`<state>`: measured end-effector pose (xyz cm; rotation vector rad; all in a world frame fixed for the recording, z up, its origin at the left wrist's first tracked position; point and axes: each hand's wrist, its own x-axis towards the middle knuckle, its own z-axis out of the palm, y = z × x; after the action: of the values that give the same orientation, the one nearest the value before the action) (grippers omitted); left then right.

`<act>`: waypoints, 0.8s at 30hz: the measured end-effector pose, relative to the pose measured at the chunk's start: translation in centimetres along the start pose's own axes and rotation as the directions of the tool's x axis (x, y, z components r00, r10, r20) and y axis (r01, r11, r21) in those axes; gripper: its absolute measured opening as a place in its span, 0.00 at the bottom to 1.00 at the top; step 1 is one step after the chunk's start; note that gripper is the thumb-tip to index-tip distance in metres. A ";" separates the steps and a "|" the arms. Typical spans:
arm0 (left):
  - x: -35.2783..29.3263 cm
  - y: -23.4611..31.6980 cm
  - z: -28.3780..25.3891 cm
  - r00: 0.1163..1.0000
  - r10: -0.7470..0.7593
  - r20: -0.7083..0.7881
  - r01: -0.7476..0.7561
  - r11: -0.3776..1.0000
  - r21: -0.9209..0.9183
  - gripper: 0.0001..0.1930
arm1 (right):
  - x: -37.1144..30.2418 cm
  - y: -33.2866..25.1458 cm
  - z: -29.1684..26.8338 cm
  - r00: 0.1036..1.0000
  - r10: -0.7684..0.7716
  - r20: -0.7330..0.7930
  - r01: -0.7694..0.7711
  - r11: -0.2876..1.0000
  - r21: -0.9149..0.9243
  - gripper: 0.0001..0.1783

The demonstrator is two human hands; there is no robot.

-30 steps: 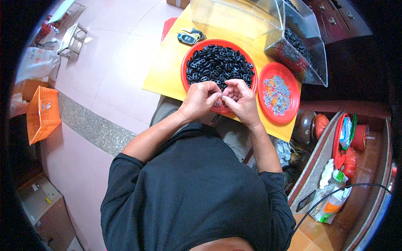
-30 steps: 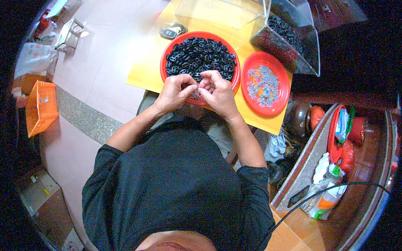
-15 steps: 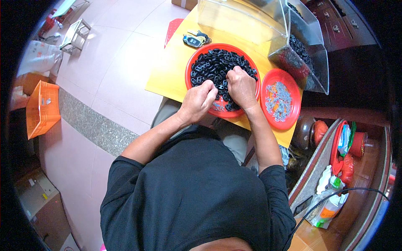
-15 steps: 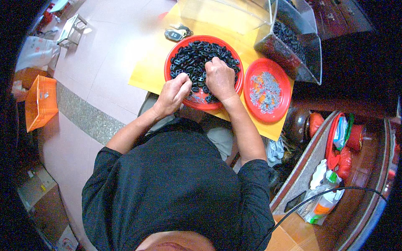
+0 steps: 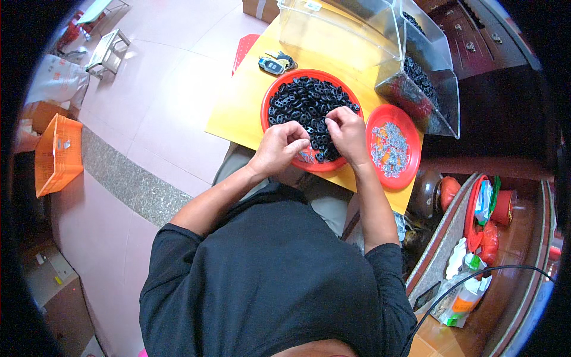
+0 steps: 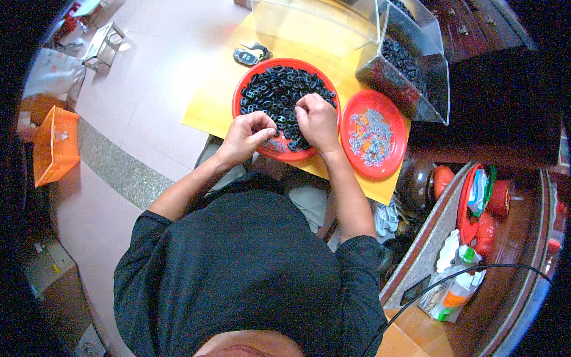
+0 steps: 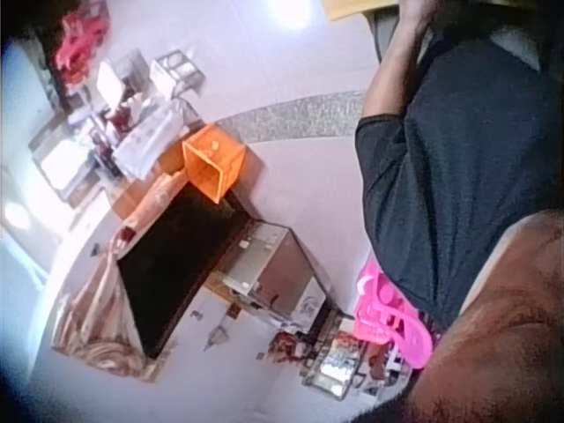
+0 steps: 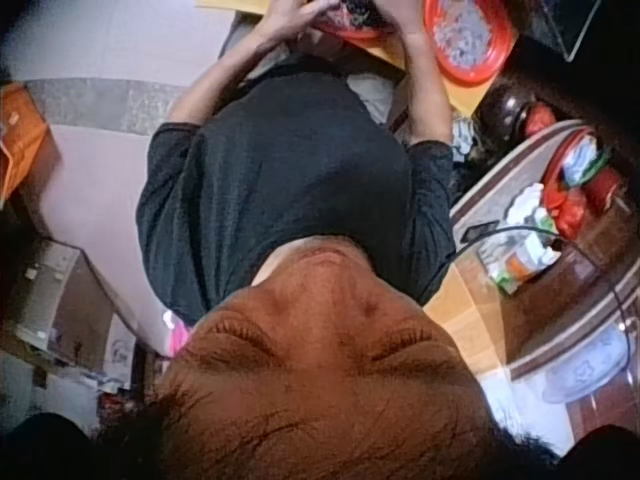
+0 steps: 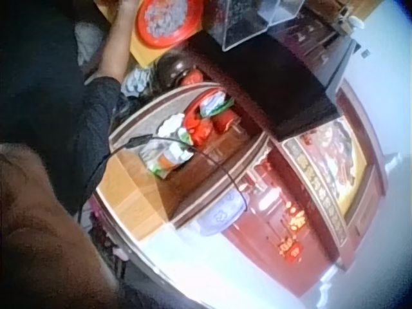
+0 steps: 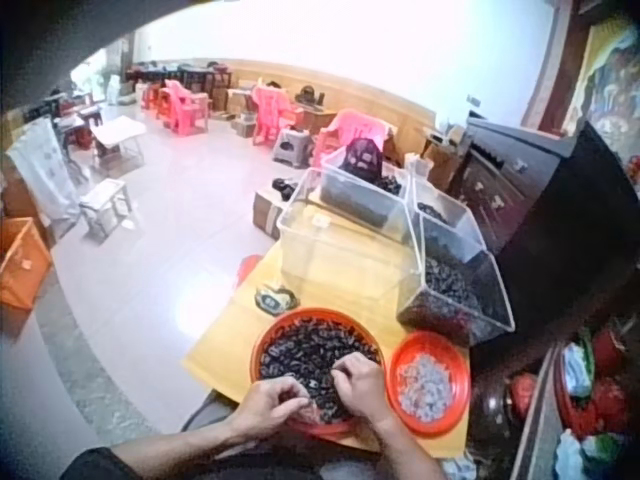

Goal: The person is sorting small black plastic industrial or consumer parts, possibly buckles or clips, by taking them from a large bin and checking them individually.

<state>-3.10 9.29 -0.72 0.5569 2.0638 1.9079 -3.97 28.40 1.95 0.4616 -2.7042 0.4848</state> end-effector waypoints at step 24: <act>-0.9 1.4 1.9 0.972 -0.201 0.125 0.229 0.670 -0.706 0.06 | -4.5 -7.2 -1.5 0.753 0.611 0.243 -0.406 0.142 0.903 0.01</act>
<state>-1.35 10.68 0.41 0.1346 1.1078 2.2935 3.15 23.69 3.38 -0.3551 -1.9843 2.2226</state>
